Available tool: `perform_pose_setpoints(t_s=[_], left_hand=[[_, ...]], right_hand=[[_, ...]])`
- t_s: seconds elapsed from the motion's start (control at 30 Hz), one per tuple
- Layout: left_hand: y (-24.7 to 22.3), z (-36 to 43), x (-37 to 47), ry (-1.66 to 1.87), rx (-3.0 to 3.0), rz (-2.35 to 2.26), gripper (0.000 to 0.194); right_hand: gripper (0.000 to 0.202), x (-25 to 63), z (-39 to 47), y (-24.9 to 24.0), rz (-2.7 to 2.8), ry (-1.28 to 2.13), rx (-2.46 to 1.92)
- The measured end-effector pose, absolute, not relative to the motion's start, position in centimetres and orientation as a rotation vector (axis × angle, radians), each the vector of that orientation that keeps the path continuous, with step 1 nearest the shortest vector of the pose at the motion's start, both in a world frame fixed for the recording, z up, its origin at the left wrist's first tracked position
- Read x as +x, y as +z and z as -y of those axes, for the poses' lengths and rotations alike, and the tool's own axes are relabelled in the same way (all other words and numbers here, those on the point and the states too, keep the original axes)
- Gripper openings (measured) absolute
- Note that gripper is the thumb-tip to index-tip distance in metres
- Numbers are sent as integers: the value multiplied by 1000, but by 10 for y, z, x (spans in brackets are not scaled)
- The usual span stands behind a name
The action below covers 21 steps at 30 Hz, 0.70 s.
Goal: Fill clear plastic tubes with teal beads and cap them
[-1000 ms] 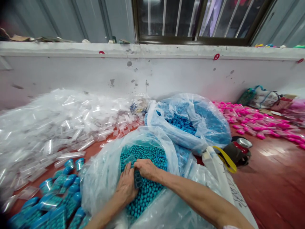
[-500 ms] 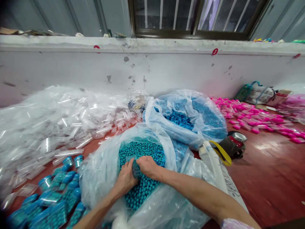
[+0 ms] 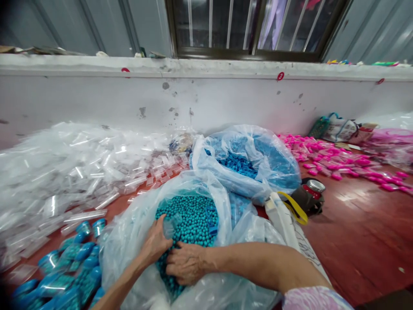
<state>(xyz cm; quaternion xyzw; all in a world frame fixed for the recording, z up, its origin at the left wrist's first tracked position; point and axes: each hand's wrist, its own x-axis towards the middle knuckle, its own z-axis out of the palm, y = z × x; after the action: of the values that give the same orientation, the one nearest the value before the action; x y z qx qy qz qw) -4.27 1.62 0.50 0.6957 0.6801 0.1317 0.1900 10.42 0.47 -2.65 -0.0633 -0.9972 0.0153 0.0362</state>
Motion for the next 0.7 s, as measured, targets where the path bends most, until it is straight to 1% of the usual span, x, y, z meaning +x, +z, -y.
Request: perform_pose_setpoints(t_s=[0.17,0.23,0.37,0.43,0.53,0.63,0.7], left_hand=[[14,-8,-42,296,1947,-1898,74],[18,-2,-37,233,1971,-1847,75],[17,4,-23,69,1901,-1751,74],[13,3,-15,19,1805,-1776,76],[6,0,-7,22,1748,-1879,80],[-1,-3,-2,120,1721,-1973,79],[-6,-6,0,195,1698,-1957,80]], right_hand=[[23,122,-32,-24,3022,14,-573],[25,127,-41,-22,2945,76,-743],[22,137,-73,-16,2474,488,-1090],[27,142,-98,-16,2212,623,-1251],[26,149,-136,-19,2061,675,-1335],[25,152,-159,-26,1952,751,-1362],[25,152,-163,-31,1895,827,-1372]])
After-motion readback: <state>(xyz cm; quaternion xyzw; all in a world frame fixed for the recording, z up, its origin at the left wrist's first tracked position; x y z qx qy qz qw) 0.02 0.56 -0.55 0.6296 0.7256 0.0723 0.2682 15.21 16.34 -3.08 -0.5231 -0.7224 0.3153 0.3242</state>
